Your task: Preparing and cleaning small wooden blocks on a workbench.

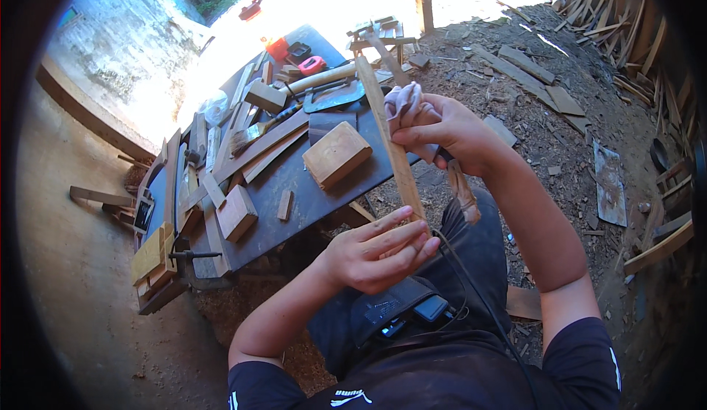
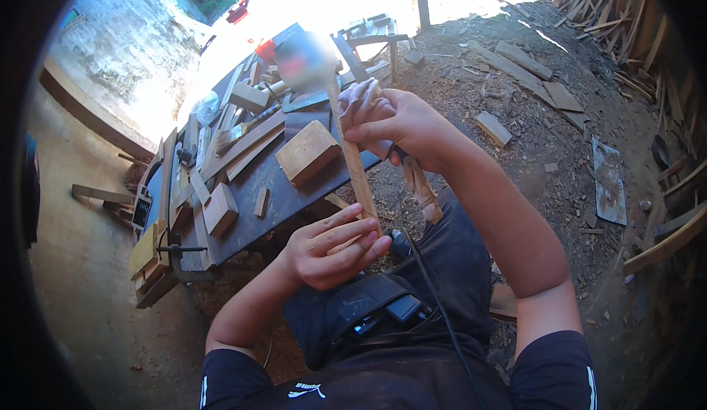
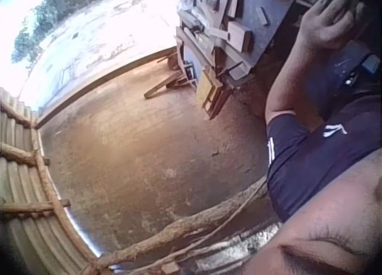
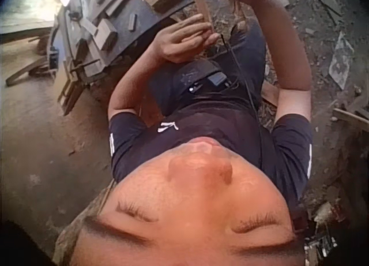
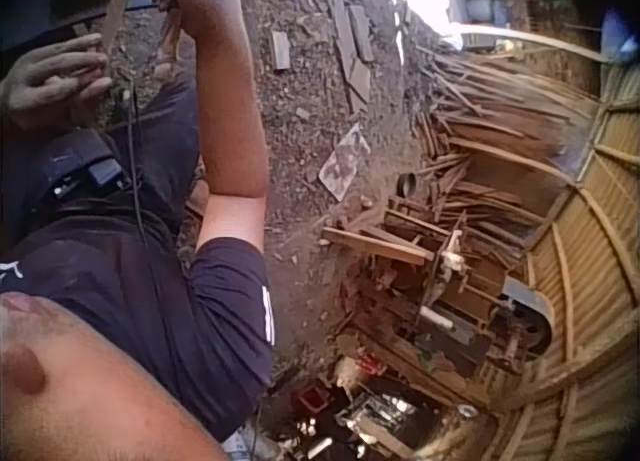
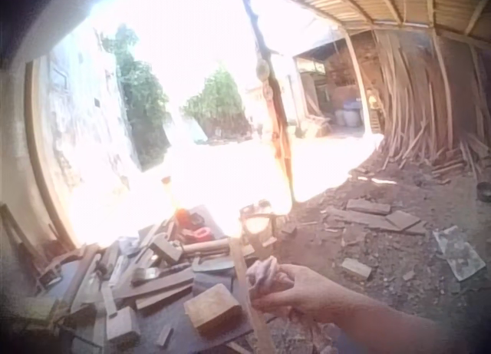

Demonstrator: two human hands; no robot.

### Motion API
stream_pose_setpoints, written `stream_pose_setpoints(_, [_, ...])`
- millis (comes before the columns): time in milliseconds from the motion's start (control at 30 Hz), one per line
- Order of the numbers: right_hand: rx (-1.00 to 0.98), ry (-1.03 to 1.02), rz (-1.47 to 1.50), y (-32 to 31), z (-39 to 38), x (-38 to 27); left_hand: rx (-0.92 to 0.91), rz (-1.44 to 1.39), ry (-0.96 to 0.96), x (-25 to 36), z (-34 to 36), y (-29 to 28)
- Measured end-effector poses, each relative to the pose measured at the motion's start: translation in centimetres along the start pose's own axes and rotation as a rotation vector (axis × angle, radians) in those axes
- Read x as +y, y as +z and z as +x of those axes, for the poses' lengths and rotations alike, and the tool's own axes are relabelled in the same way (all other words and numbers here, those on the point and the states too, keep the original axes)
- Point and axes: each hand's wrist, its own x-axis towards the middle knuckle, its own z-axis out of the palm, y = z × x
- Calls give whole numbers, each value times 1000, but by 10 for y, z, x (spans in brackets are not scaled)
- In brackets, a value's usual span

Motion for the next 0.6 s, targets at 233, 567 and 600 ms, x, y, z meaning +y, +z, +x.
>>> stream_pose_setpoints(233, [103, -249, -228, 17, -16, -18, 13, -148, -561, -27, 6, -44])
stream_pose_setpoints(567, [112, -645, -494, 51, -26, -12, 683, -909, -906, -87, 58, -55])
stream_pose_setpoints(600, [131, -704, -505, 47, -23, -11, 646, -866, -817, -91, 55, -53])
